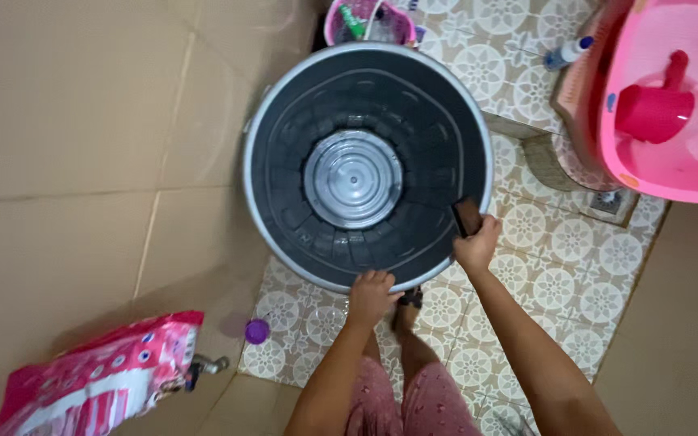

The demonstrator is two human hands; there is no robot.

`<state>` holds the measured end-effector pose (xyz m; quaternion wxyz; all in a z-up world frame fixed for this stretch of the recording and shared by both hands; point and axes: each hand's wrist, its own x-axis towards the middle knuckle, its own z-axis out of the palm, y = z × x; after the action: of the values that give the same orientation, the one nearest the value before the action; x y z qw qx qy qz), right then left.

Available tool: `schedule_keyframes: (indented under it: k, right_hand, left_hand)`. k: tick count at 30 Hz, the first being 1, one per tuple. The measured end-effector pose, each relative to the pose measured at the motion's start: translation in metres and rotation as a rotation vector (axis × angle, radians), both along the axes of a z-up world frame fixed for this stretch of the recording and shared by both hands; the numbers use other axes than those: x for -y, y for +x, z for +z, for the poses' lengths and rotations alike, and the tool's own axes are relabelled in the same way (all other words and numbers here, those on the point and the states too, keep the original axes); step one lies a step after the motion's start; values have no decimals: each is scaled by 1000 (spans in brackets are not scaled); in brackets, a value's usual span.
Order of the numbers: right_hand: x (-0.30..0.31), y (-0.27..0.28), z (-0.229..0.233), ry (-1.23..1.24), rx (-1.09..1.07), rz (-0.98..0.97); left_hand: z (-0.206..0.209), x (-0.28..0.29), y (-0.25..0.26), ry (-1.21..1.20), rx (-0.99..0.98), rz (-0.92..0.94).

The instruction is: The person cleans a large gray bucket by hand and with a scrub brush. They pour water from a pink basin into the bucket, scrub the interior and exterior surfaces, rinse with water from a tap, and repeat the process. The person also handles a pink scoop and a small brush during the cleaning.

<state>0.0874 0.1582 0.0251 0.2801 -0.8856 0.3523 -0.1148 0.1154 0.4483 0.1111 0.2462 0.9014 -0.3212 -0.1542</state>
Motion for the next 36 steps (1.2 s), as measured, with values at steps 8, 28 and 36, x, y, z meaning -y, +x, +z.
schedule_keyframes:
  k: [8, 28, 36]
  right_hand:
    - [-17, -25, 60, -171, 6, 111]
    - [-299, 7, 370, 500, -260, 1334]
    - [-380, 156, 335, 574, 113, 1090]
  left_hand:
    - [56, -29, -16, -204, -83, 285]
    - [310, -163, -117, -1671, -710, 1224]
    - [336, -278, -152, -1722, -551, 1425]
